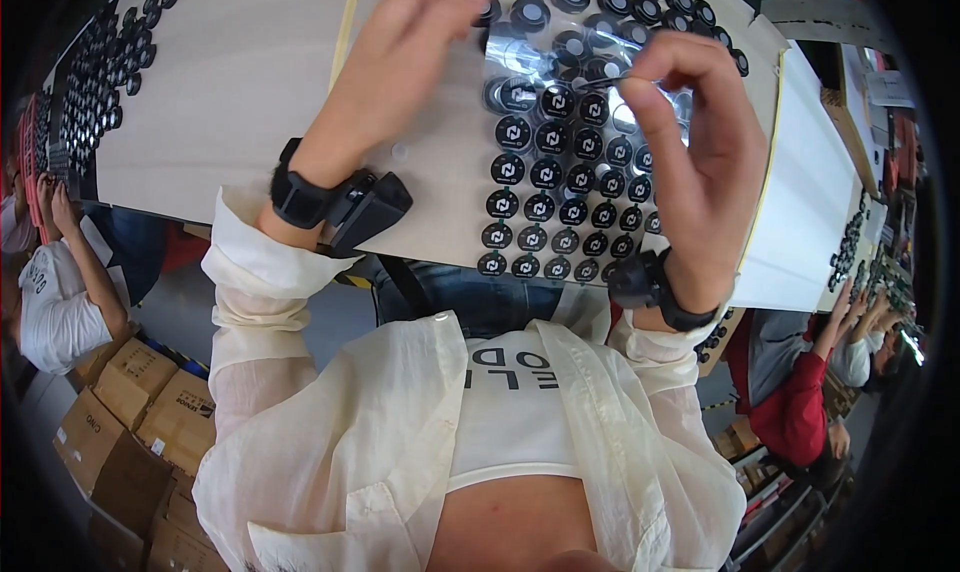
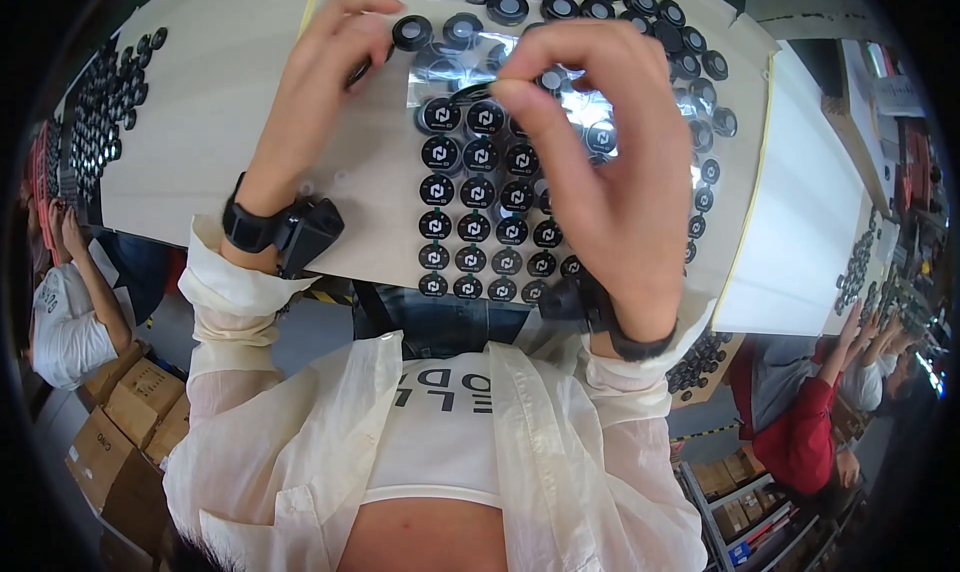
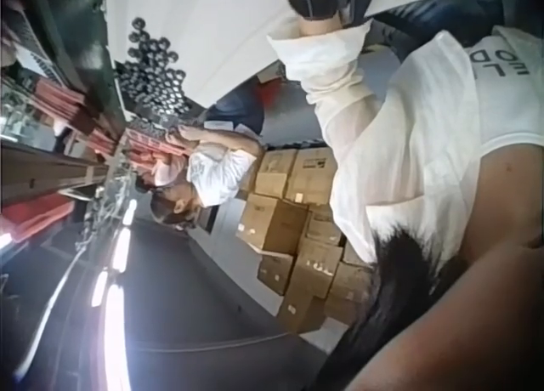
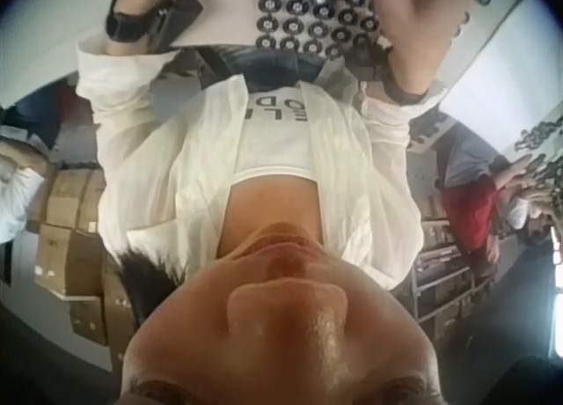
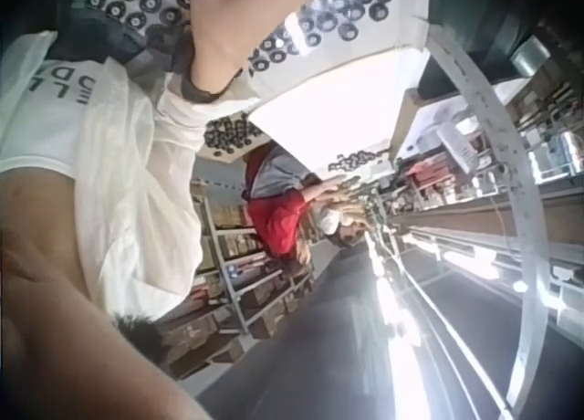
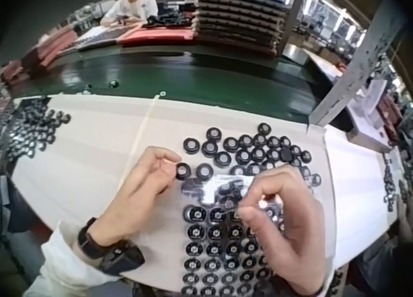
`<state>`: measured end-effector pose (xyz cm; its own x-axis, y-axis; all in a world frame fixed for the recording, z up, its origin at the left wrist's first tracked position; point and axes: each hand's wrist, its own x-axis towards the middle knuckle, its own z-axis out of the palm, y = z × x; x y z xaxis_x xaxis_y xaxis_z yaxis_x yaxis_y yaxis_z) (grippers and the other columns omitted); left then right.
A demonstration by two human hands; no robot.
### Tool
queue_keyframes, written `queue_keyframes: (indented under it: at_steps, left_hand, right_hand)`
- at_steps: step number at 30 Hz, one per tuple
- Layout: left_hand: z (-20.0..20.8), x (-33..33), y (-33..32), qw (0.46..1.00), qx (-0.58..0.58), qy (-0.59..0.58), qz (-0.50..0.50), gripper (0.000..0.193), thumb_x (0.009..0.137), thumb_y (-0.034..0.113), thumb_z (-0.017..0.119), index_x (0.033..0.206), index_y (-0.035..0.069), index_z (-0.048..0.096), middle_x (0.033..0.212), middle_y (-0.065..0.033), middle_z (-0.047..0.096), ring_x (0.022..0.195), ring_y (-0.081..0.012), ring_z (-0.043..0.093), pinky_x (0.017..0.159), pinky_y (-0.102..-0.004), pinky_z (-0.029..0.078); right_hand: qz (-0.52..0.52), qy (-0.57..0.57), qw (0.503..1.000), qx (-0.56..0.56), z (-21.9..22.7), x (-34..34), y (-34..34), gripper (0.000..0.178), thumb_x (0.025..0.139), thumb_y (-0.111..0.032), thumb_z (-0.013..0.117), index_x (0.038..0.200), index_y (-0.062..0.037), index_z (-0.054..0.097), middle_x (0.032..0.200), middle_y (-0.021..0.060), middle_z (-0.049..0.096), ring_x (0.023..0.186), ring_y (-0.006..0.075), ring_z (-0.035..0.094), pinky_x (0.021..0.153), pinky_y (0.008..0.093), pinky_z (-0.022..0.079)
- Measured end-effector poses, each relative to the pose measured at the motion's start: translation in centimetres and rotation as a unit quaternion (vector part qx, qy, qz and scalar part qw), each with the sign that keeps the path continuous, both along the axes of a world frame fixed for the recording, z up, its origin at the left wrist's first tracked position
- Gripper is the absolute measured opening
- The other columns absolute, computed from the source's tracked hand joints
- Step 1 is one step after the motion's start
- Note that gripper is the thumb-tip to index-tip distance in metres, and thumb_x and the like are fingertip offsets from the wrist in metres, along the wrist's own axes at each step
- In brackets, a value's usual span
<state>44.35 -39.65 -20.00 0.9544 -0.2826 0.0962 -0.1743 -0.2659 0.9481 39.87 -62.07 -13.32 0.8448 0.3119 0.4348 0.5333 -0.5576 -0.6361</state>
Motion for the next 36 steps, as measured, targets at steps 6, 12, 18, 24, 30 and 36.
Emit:
queue_keyframes:
  at_steps: [6, 12, 18, 24, 30, 36]
  left_hand:
    - [0.8, 0.3, 1.3, 0.926, -0.297, 0.152, -0.178, 0.039, 0.099, 0.014, 0.051, 0.134, 0.000, 0.045, 0.124, -0.0104, 0.052, 0.099, -0.0172, 0.054, 0.079, -0.0262, 0.043]
    - [3.7, -0.6, -1.8, 0.920, -0.280, 0.175, -0.213, 0.040, 0.096, 0.010, 0.055, 0.133, -0.001, 0.043, 0.126, -0.0110, 0.051, 0.117, -0.0237, 0.055, 0.097, -0.0342, 0.047]
    - [2.6, -0.7, -3.4, 0.953, -0.237, 0.089, -0.164, 0.046, 0.091, 0.000, 0.061, 0.134, 0.002, 0.045, 0.126, -0.0117, 0.054, 0.119, -0.0219, 0.056, 0.099, -0.0329, 0.046]
    - [3.2, -0.2, -2.7, 0.983, -0.101, -0.005, -0.153, 0.045, 0.091, 0.002, 0.062, 0.133, -0.001, 0.046, 0.127, -0.0140, 0.057, 0.121, -0.0221, 0.055, 0.103, -0.0342, 0.044]
    - [1.9, 0.4, -2.5, 0.970, -0.167, 0.053, -0.171, 0.045, 0.089, 0.000, 0.065, 0.131, -0.001, 0.050, 0.127, -0.0126, 0.057, 0.112, -0.0177, 0.059, 0.096, -0.0302, 0.048]
    - [2.0, -0.2, -2.6, 0.917, -0.330, 0.146, -0.168, 0.046, 0.090, -0.003, 0.063, 0.133, -0.002, 0.047, 0.128, -0.0134, 0.056, 0.112, -0.0187, 0.062, 0.094, -0.0291, 0.051]
  right_hand:
    - [-0.033, 0.285, 0.919, 0.269, 0.2, -1.7, -0.9, 0.010, 0.093, -0.003, 0.064, 0.100, 0.0001, 0.057, 0.094, 0.0002, 0.059, 0.091, 0.0068, 0.052, 0.081, 0.0224, 0.043]
    - [-0.032, 0.273, 0.887, 0.370, -0.3, -1.3, -1.2, 0.015, 0.094, -0.004, 0.063, 0.106, 0.0008, 0.056, 0.098, 0.0017, 0.059, 0.091, 0.0086, 0.053, 0.081, 0.0222, 0.043]
    - [-0.039, 0.284, 0.864, 0.413, -1.6, -0.7, -0.9, 0.017, 0.093, -0.004, 0.064, 0.107, 0.0010, 0.056, 0.100, 0.0030, 0.060, 0.094, 0.0093, 0.055, 0.085, 0.0226, 0.043]
    - [-0.049, 0.291, 0.859, 0.419, -1.7, -0.6, -0.6, 0.018, 0.092, -0.003, 0.064, 0.108, 0.0013, 0.056, 0.101, 0.0034, 0.060, 0.096, 0.0095, 0.055, 0.085, 0.0226, 0.044]
    - [-0.057, 0.266, 0.859, 0.434, -1.8, -0.8, -0.4, 0.018, 0.092, -0.001, 0.063, 0.108, 0.0016, 0.056, 0.101, 0.0035, 0.060, 0.095, 0.0092, 0.055, 0.084, 0.0221, 0.044]
    - [-0.050, 0.271, 0.850, 0.449, -1.9, -0.8, -0.5, 0.018, 0.092, 0.000, 0.063, 0.109, 0.0020, 0.055, 0.100, 0.0041, 0.060, 0.094, 0.0087, 0.055, 0.083, 0.0214, 0.045]
